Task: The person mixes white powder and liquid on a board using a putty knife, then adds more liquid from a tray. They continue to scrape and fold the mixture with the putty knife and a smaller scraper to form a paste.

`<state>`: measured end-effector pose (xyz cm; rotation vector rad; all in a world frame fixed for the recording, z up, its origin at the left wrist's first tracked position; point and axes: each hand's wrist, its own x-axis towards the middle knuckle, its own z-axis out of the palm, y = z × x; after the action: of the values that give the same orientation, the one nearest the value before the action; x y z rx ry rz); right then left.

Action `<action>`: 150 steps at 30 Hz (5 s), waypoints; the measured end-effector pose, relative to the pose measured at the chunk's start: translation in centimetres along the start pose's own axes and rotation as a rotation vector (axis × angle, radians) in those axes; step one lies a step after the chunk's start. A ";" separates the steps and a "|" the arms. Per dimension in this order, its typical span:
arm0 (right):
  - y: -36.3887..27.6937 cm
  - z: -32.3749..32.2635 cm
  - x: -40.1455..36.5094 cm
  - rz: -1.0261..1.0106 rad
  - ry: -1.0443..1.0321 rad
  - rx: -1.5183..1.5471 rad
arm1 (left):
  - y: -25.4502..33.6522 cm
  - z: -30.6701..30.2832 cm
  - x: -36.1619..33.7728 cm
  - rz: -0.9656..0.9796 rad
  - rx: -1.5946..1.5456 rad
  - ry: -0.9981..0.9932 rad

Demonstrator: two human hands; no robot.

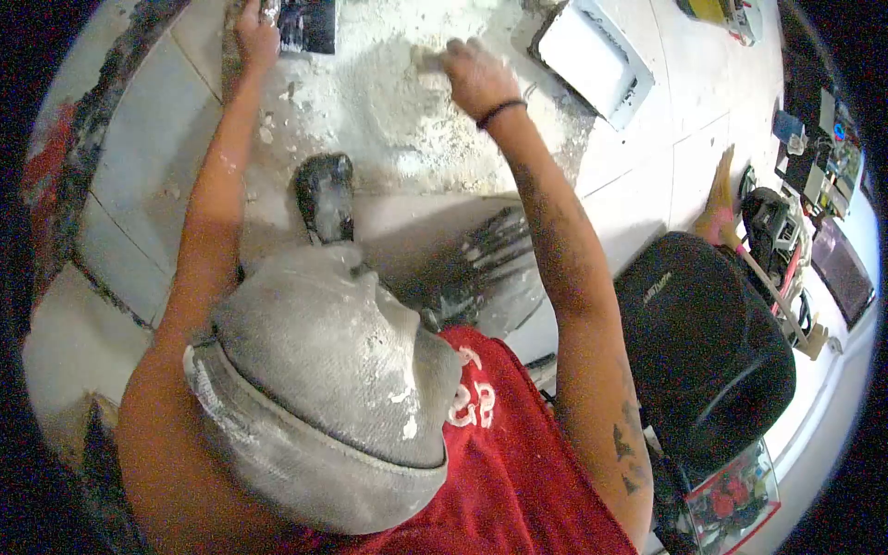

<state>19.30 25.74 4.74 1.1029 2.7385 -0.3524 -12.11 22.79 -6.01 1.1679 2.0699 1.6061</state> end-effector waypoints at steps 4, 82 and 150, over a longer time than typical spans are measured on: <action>0.4 -2.5 -1.4 -0.070 -0.112 0.023 | 0.3 0.3 -0.4 -0.070 -0.149 -0.048; 1.0 -2.1 -5.0 -0.048 0.029 0.091 | 2.1 1.2 -2.7 0.076 -0.021 -0.113; -3.7 -10.6 -10.1 0.129 0.137 0.312 | 21.7 0.0 -12.0 1.028 0.087 -0.629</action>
<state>23.22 19.45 17.96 1.4191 2.7741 -0.7297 4.82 15.29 10.58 2.5968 1.1527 1.1459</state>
